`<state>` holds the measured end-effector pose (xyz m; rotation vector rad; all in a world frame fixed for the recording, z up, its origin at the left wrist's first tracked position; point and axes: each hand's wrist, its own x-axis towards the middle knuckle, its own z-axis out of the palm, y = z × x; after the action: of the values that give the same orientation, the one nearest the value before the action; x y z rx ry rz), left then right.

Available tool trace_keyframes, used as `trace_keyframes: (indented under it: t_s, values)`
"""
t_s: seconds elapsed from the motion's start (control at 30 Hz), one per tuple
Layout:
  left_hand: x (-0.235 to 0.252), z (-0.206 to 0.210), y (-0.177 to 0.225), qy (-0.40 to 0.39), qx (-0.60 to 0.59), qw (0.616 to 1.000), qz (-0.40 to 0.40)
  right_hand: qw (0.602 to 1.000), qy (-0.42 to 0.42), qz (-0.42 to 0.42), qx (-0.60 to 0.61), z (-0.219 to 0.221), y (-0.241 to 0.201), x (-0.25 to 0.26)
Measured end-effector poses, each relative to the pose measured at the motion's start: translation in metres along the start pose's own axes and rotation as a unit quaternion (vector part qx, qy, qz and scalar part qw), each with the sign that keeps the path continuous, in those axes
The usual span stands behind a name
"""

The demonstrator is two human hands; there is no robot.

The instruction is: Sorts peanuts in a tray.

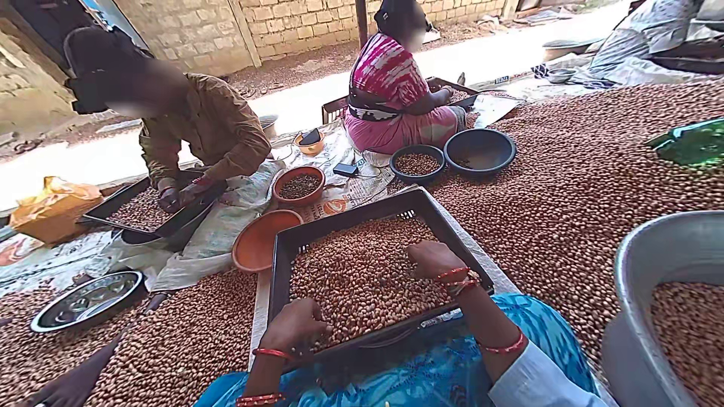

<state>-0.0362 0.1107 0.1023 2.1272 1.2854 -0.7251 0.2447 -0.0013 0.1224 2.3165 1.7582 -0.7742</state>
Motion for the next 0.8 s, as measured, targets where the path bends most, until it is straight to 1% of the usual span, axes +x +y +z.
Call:
trace_keyframes:
  t_s: [0.03,0.07,0.13,0.23,0.3,0.4,0.43,0.47,0.5,0.53,0.57,0.6,0.63,0.67,0.73,0.8]
  values:
    - [0.004,0.004,0.008,-0.003,0.007,1.0,0.021,1.0,-0.019,0.015,-0.006,0.005,0.002,0.004]
    - [0.007,0.008,0.017,0.004,0.011,0.999,0.036,0.999,-0.037,0.007,-0.006,0.009,0.002,0.008]
    - [0.009,0.013,0.033,0.032,-0.015,0.998,0.051,0.997,-0.06,-0.038,0.002,0.016,-0.008,0.012]
    - [0.012,0.027,0.045,0.078,-0.139,0.984,0.084,0.992,-0.051,-0.111,0.028,0.022,-0.029,0.015]
    - [0.015,0.037,0.051,0.115,-0.248,0.953,0.128,0.981,-0.032,-0.168,0.087,0.019,-0.034,0.012]
    - [0.003,0.038,0.057,0.131,-0.428,0.869,0.211,0.937,-0.019,-0.275,0.215,0.007,-0.025,0.004]
    - [-0.001,0.036,0.057,0.138,-0.46,0.845,0.235,0.919,-0.009,-0.301,0.254,0.003,-0.019,0.003]
    - [-0.005,0.032,0.055,0.144,-0.476,0.829,0.255,0.907,0.006,-0.306,0.29,0.0,-0.012,0.003]
    - [-0.006,0.028,0.051,0.153,-0.474,0.824,0.269,0.902,0.038,-0.289,0.318,-0.002,-0.005,0.004]
    - [-0.008,0.024,0.046,0.164,-0.458,0.827,0.283,0.913,0.092,-0.246,0.312,-0.005,0.002,0.006]
    - [-0.008,0.02,0.042,0.184,-0.434,0.83,0.297,0.933,0.152,-0.177,0.272,-0.008,0.009,0.009]
    - [-0.007,0.016,0.037,0.203,-0.408,0.836,0.306,0.951,0.193,-0.094,0.223,-0.01,0.014,0.012]
    - [-0.005,0.013,0.032,0.225,-0.384,0.841,0.309,0.962,0.207,-0.019,0.175,-0.01,0.018,0.015]
    - [-0.005,0.01,0.027,0.242,-0.369,0.845,0.302,0.968,0.205,0.032,0.141,-0.009,0.021,0.018]
    - [-0.006,0.004,0.02,0.27,-0.347,0.856,0.272,0.974,0.176,0.077,0.116,-0.005,0.024,0.023]
    - [-0.008,0.001,0.016,0.311,-0.306,0.868,0.237,0.979,0.151,0.086,0.104,-0.001,0.023,0.028]
